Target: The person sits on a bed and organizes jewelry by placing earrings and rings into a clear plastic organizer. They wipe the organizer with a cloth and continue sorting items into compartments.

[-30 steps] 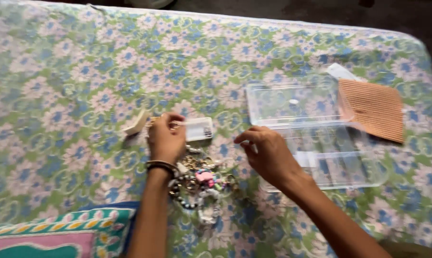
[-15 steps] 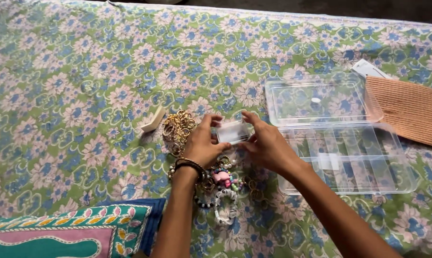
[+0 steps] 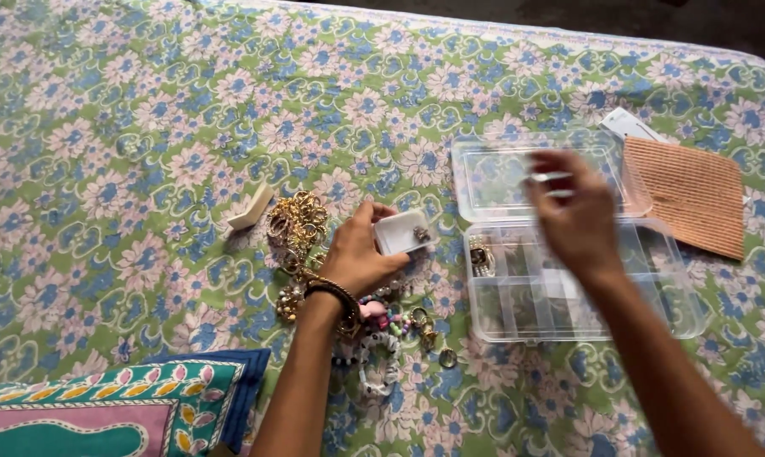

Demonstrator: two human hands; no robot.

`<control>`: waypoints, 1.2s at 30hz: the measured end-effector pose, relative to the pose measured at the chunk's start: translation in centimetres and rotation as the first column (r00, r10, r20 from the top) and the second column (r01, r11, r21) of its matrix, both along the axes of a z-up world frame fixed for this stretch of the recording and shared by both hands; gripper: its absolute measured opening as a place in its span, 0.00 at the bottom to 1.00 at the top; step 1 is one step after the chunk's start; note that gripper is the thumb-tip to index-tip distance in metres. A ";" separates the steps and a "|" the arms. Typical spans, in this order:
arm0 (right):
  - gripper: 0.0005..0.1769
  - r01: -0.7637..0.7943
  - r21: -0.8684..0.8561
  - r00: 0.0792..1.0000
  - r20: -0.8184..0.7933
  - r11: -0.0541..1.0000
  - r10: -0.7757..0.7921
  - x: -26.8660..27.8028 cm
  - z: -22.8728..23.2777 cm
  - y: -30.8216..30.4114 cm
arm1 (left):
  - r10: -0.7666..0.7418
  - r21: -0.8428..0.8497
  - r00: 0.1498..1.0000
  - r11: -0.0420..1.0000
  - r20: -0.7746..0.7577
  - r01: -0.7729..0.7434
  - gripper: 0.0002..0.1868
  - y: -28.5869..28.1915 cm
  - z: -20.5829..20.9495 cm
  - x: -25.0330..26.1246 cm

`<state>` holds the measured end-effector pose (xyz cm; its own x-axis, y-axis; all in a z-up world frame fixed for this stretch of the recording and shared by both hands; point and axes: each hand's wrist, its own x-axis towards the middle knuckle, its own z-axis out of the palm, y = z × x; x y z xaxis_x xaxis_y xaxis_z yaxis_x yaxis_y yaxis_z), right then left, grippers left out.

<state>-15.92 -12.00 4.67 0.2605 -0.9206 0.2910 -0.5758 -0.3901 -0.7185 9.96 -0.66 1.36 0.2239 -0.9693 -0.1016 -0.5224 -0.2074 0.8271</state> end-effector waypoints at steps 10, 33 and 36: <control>0.12 0.341 -0.029 0.927 -0.153 0.939 -0.342 -12.9 -1.9 -7.4 | 0.125 0.044 0.868 0.992 -0.481 -0.118 0.38 -1.4 0.3 -2.5; 0.56 0.415 0.150 0.773 -0.578 0.897 -0.261 -14.5 -5.4 -11.5 | -0.006 -0.012 0.776 1.000 -0.631 -0.003 0.38 -1.3 1.9 -9.9; 0.59 0.479 0.186 0.775 -0.548 0.858 -0.314 -15.4 -4.5 -11.3 | -0.014 -0.030 0.762 1.000 -0.647 -0.006 0.37 -1.4 1.7 -9.9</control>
